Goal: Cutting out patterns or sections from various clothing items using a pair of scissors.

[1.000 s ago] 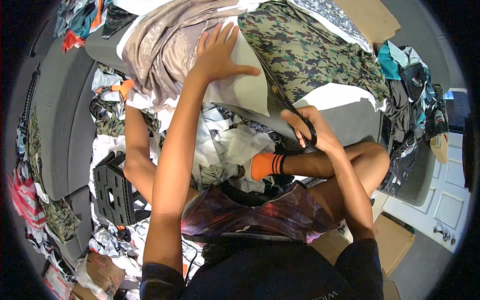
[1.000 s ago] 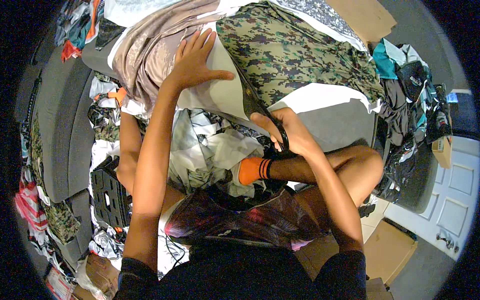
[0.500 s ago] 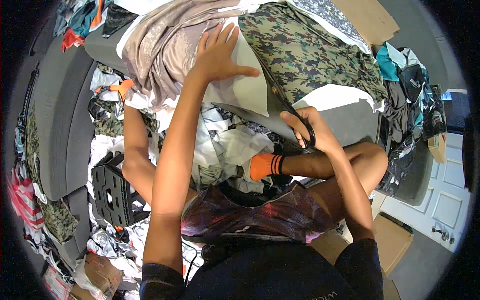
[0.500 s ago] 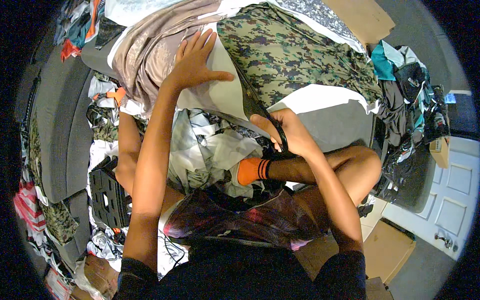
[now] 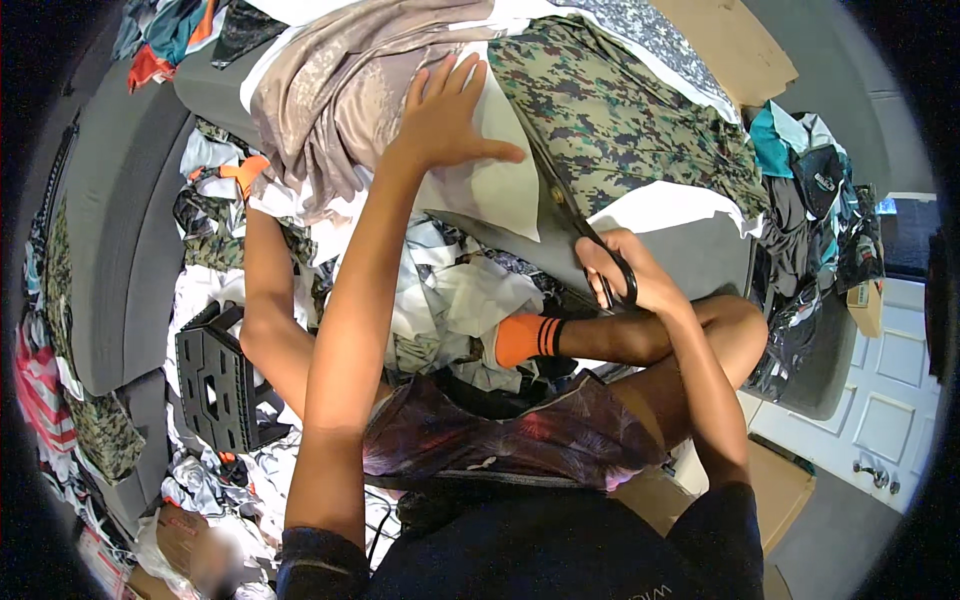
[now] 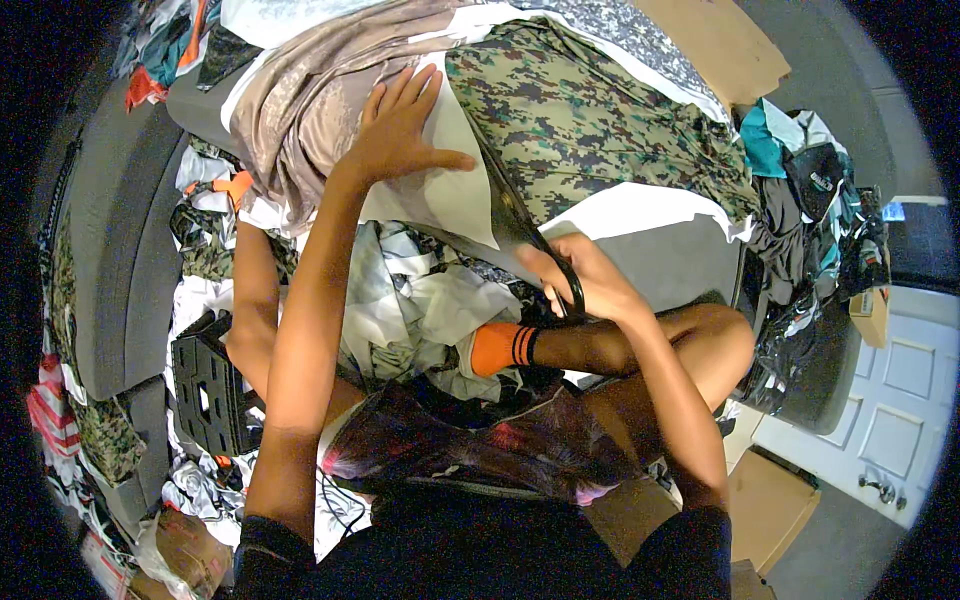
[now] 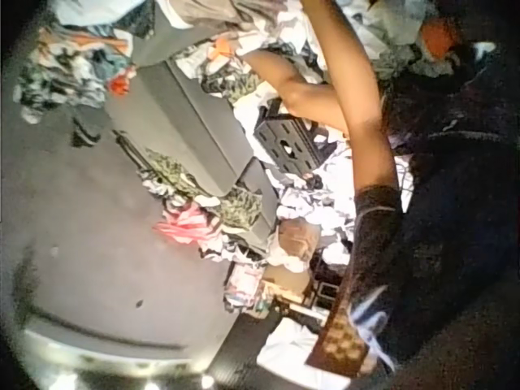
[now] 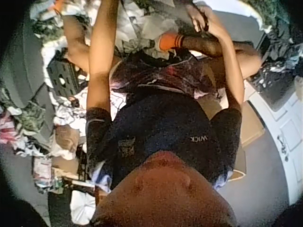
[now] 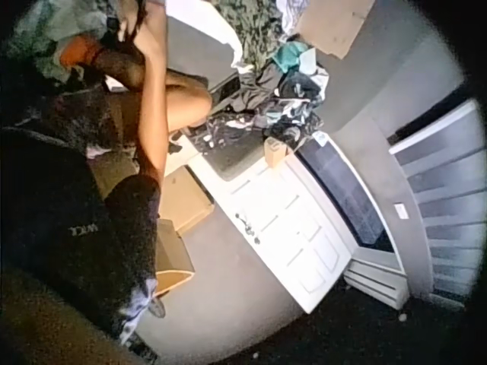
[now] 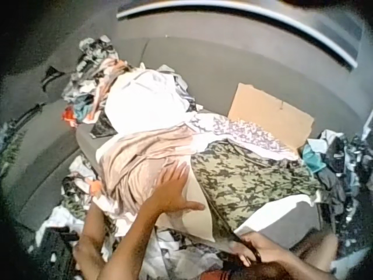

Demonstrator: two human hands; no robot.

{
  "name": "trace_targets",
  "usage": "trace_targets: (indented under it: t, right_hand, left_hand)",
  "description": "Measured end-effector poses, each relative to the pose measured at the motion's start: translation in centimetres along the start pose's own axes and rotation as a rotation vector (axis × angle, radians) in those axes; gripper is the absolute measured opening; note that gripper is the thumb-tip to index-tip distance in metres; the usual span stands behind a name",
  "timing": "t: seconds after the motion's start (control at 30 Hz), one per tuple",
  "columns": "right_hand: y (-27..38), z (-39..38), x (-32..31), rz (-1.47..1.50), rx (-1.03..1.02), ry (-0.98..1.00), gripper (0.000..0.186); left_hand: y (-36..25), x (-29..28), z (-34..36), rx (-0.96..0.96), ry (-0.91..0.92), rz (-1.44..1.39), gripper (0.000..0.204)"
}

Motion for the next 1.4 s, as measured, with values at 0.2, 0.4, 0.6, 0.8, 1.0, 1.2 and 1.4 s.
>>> trace_targets:
  t: [0.2,0.4,0.6,0.8,1.0,1.2,1.4]
  right_hand:
    - [1.4,2.2,0.1,-0.048,0.0,-0.009,0.045]
    - [2.0,2.5,0.3,-0.103,0.072,-0.034,0.047]
    - [1.6,2.6,-0.4,-0.066,0.009,-0.026,0.048]
    - [2.2,2.5,-0.5,-0.017,-0.003,-0.025,0.048]
    - [1.7,2.6,-0.3,-0.054,0.023,-0.045,0.049]
    - [1.7,2.5,-0.1,-0.027,0.014,-0.051,0.049]
    - [1.8,2.4,0.0,-0.048,0.015,-0.047,0.05]
  left_hand:
    - [-0.1,-0.2,-0.1,-0.013,0.02,0.024,0.126]
    - [0.0,-0.3,-0.2,-0.017,0.022,0.012,0.127]
    - [-0.1,-0.3,0.0,-0.019,0.053,0.01,0.129]
    - [0.1,-0.3,0.0,-0.011,0.064,0.004,0.129]
    - [0.2,-0.4,0.1,-0.006,0.07,-0.007,0.13]
    - [0.4,-0.3,0.1,0.005,0.076,-0.009,0.131]
    - [0.3,-0.3,0.2,0.002,0.086,-0.018,0.131]
Point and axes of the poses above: each hand's wrist, its own z-axis towards the middle knuckle, its own x-axis out of the palm, y = z × x, the point moved 3 cm from there along z, towards the middle knuckle, and after that the axes turned 5 degrees about -x, right-handed, at the moved point
